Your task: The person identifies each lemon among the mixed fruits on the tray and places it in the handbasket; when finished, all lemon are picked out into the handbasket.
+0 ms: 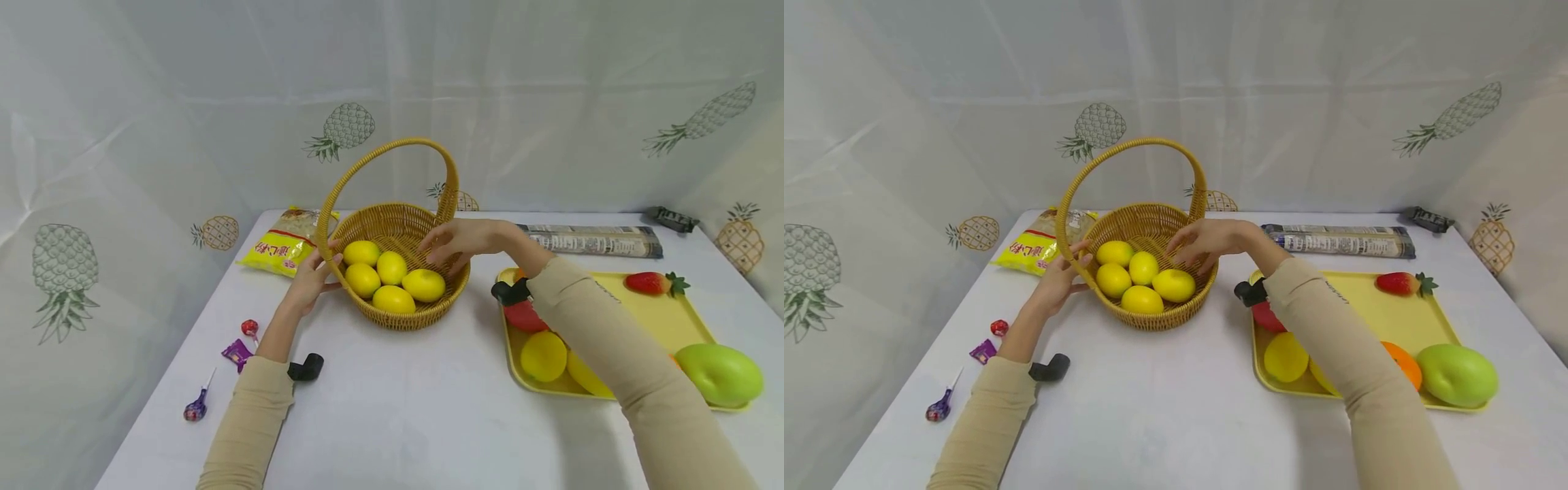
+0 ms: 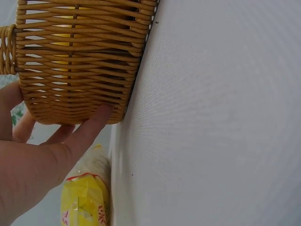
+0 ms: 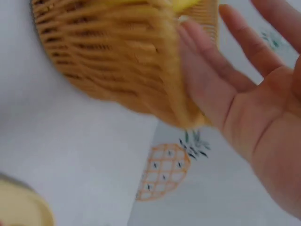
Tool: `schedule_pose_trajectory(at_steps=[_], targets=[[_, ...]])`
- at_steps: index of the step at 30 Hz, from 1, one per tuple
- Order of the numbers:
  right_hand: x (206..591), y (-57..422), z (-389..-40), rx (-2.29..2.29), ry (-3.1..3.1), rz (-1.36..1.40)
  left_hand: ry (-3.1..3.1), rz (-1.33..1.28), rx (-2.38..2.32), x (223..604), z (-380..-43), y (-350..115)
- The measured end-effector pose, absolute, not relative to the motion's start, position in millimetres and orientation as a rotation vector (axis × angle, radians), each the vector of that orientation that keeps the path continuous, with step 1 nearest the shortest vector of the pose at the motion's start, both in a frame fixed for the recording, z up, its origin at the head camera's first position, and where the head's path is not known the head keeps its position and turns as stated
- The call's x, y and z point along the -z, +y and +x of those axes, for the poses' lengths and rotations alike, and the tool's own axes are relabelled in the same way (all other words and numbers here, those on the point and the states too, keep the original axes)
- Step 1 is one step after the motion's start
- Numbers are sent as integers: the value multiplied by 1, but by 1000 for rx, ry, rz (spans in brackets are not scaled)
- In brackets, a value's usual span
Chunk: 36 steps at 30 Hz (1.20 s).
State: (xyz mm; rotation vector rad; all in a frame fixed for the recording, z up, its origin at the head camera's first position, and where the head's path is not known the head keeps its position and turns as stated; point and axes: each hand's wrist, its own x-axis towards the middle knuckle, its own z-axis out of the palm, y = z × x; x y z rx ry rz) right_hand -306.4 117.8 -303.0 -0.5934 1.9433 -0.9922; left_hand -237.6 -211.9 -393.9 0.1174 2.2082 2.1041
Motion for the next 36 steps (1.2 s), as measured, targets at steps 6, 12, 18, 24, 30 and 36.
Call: schedule_pose_trajectory(at_steps=[6, 12, 18, 24, 30, 36], targets=[[285, 162, -302, 1151, 1959, -558, 2207, 116, -2104, 391, -239, -211], [281, 220, -289, 1233, 2016, -489, 2218, 114, -2096, 389, -239, -211], [296, 275, -277, 1197, 2055, -442, 2200, 92, -2099, 391, -239, -211], [316, 312, -266, 1177, 2087, -376, 2195, 91, -2098, 393, -238, -211], [330, 326, -258, 1096, 2033, -328, 2191, 90, -2099, 393, -237, -212], [337, 332, -254, 1003, 2013, -322, 2192, 86, -2094, 392, -237, -211]])
